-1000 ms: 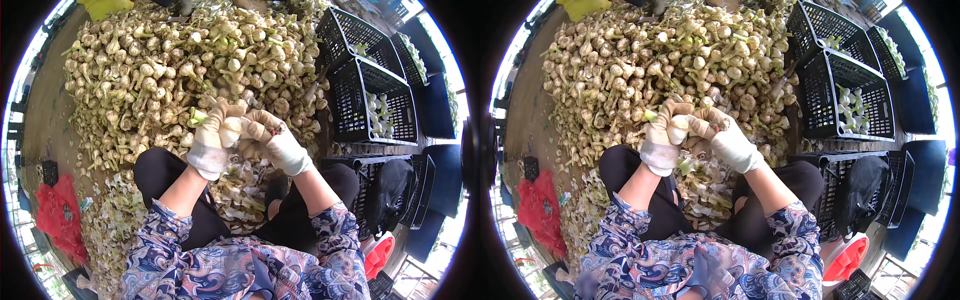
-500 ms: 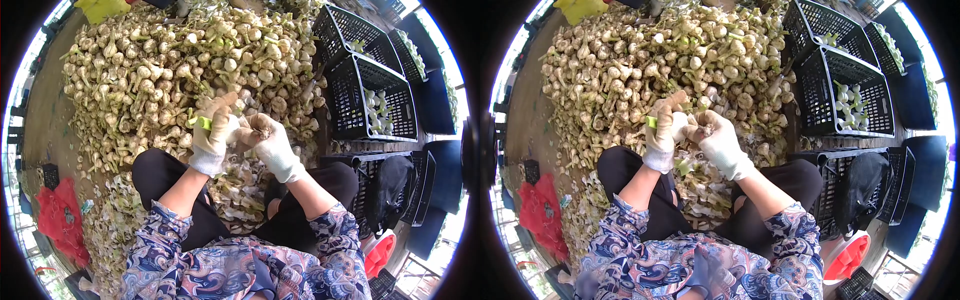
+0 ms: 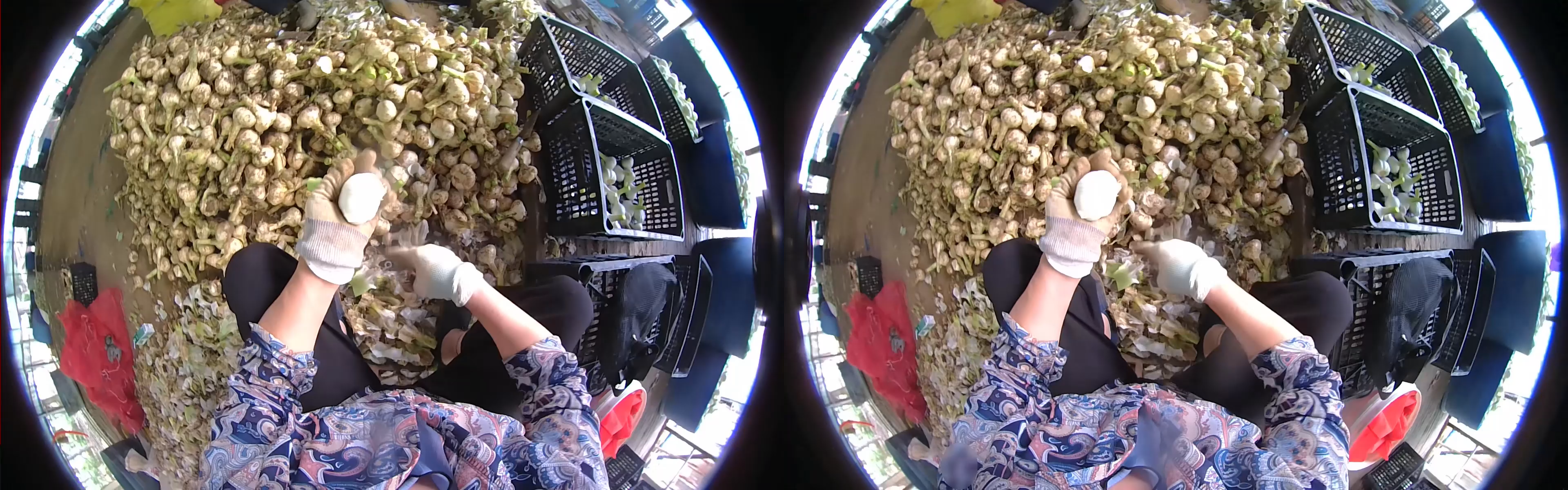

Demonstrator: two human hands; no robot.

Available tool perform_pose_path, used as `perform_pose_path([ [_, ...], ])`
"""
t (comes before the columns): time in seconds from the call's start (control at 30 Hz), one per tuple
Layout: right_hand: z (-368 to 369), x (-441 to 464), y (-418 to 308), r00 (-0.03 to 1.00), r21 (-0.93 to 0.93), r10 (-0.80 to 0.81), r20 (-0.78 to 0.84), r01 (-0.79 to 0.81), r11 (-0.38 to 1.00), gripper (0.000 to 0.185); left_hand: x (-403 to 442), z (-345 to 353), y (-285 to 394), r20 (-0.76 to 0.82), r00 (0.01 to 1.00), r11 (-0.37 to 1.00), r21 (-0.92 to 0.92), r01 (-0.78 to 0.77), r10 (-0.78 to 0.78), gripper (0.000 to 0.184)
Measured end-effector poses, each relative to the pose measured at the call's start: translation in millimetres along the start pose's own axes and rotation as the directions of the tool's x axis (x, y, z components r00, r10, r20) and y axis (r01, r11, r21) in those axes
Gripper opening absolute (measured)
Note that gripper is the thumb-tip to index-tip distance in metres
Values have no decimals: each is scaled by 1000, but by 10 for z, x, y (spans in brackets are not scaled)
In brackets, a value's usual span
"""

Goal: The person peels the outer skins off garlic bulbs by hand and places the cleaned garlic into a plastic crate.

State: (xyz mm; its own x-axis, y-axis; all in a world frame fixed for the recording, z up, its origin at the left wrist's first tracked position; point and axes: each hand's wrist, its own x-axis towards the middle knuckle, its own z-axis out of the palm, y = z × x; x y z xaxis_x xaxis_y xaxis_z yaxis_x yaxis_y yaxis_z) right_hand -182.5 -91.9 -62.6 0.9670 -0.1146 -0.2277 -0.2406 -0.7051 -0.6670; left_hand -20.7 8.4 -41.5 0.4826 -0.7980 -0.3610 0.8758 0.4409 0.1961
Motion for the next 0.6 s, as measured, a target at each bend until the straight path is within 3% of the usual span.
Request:
perform_pose_path([
  [0.03, -81, -50, -58, 966, -68, 155, 208, -144, 987, 27, 25, -23, 17, -17, 1000, 995, -97, 21, -23, 26],
  [0.1, -287, -55, -44, 909, -341, 360, 209, -277, 898, 23, -34, 143, -37, -148, 987, 997, 46, -59, 65, 24],
  [0.13, -394, -97, -60, 943, -357, 319, 98, -266, 895, 27, -15, 133, -26, -117, 991, 997, 14, -71, 72, 24],
  [0.2, -486, -99, 10, 989, -118, 145, 40, -140, 983, 32, 69, -56, 18, 75, 993, 992, 83, -99, 93, 26],
  [0.23, -429, -131, -29, 982, 70, 32, -186, -19, 997, 36, 97, -160, 68, 169, 985, 999, -21, -25, 28, 31],
  [0.27, -353, -118, -26, 948, 262, 14, -319, 74, 962, 40, 27, -48, 3, 40, 987, 969, 189, -158, 153, 31],
  [0.3, -243, -78, -34, 865, 306, -43, -499, 223, 925, 43, -42, 90, -69, -55, 976, 944, 270, -190, 212, 33],
  [0.33, -156, -49, -21, 813, 300, -68, -578, 290, 909, 49, -62, 110, -96, -64, 981, 940, 303, -154, 181, 34],
  [0.37, -238, -60, -178, 882, 514, 74, -465, 201, 834, 62, -85, 145, -149, 12, 989, 953, 268, -145, 147, 34],
  [0.4, -241, -34, -179, 888, 534, 22, -459, 256, 806, 76, -142, 185, -236, 9, 994, 931, 350, -102, 105, 33],
  [0.43, -258, -28, -192, 873, 501, -102, -476, 365, 785, 79, -257, 259, -296, 89, 994, 768, 631, -108, 67, 32],
  [0.47, -268, -29, -255, 869, 453, -83, -488, 334, 827, 79, -254, 270, -379, 31, 999, 776, 629, -47, 36, 34],
  [0.5, -315, -73, -300, 944, 750, 145, -297, 136, 648, 81, -294, 318, -432, 43, 996, 739, 668, -91, 84, 45],
  [0.53, -332, -68, -189, 949, 840, 242, -204, 43, 540, 72, -258, 355, -484, 126, 981, 729, 657, -195, 149, 73],
  [0.57, -447, -83, -127, 890, 993, 455, 9, -63, 104, 54, -238, 319, -463, 144, 975, 736, 640, -221, 168, 79],
  [0.6, -580, -58, 224, 911, 878, 294, -288, 129, 462, 36, -77, 44, -400, 228, 960, 708, 650, -276, 165, 77],
])
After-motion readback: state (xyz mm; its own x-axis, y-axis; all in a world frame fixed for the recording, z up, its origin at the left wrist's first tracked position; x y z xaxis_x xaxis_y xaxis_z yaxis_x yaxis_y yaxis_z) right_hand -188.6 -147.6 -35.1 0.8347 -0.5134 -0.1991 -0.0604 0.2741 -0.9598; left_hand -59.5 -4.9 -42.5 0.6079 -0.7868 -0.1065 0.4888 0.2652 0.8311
